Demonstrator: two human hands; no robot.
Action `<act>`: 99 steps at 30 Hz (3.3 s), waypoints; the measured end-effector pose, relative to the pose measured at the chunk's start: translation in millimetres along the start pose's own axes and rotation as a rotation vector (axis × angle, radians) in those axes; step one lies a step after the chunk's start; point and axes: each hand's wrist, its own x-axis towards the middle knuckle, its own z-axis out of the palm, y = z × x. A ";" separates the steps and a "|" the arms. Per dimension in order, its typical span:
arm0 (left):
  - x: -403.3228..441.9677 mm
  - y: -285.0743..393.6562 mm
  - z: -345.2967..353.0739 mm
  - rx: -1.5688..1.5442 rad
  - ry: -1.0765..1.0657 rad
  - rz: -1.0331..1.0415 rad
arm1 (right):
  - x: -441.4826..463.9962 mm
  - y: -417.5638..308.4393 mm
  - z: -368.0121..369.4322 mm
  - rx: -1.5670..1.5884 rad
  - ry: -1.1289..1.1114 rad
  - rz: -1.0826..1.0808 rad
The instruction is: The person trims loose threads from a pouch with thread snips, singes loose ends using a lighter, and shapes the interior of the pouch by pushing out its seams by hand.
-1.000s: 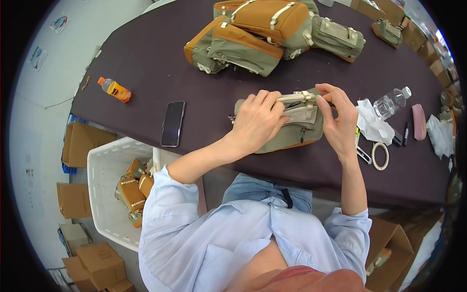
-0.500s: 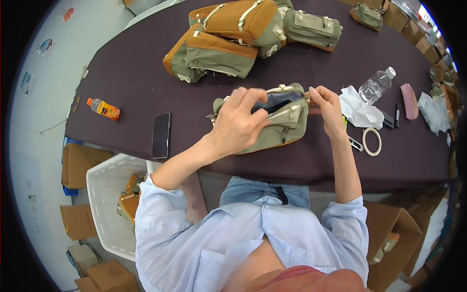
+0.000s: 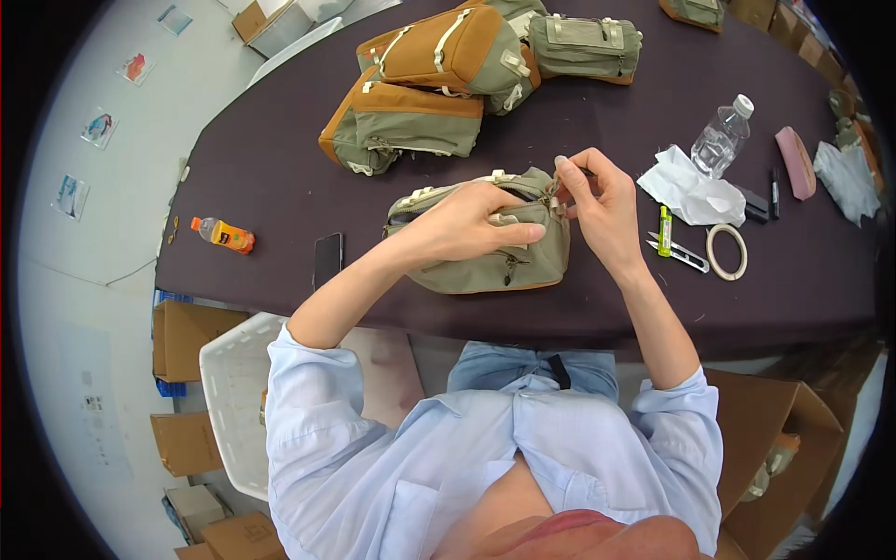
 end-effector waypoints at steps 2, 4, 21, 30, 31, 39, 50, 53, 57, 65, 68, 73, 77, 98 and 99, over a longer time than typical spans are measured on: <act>-1.8 -3.8 -1.1 -0.170 -0.031 -0.017 | 1.4 5.1 -3.4 0.002 -0.019 0.012; -4.4 -6.2 -1.2 -0.267 -0.008 -0.035 | 2.6 7.2 -5.0 0.086 -0.044 0.098; -3.6 -12.3 -16.5 -0.538 -0.221 -0.084 | 7.8 26.2 -1.1 0.270 -0.132 0.095; 8.2 -5.0 -5.7 -0.474 -0.299 -0.373 | 10.9 26.7 14.4 0.210 -0.068 -0.005; 11.6 0.7 -3.8 -0.378 -0.342 -0.428 | 9.7 27.9 16.7 0.185 -0.064 -0.015; 3.7 8.5 5.7 -0.468 -0.087 -0.339 | -3.3 22.8 -5.2 0.022 0.035 -0.216; -28.5 8.5 -12.5 -0.588 0.054 0.045 | 4.1 -17.4 -5.8 -0.540 -0.136 -0.838; -27.4 -5.0 -6.4 -0.755 0.059 0.067 | 17.4 -3.3 -4.9 -0.527 -0.225 -0.884; -31.0 -4.6 -2.8 -0.916 0.039 -0.016 | 18.3 0.5 -5.0 -0.486 -0.317 -0.844; -29.5 -13.6 -1.5 -1.076 0.053 -0.035 | 17.5 5.1 -3.0 -0.454 -0.374 -0.771; -31.8 -9.9 -1.8 -1.066 0.076 -0.036 | 17.2 9.4 -2.6 -0.386 -0.394 -0.739; -35.7 -16.8 -1.2 -1.051 0.065 -0.020 | 16.2 7.8 -0.2 -0.405 -0.416 -0.741; -38.4 -21.1 -2.5 -1.051 0.038 -0.001 | 16.2 6.6 1.5 -0.418 -0.426 -0.768; -57.8 -72.5 -10.7 -1.495 0.010 0.298 | 6.8 12.2 1.0 -0.100 -0.462 -0.582; -57.1 -70.1 -11.3 -1.504 -0.034 0.320 | 5.0 13.8 1.2 -0.076 -0.447 -0.547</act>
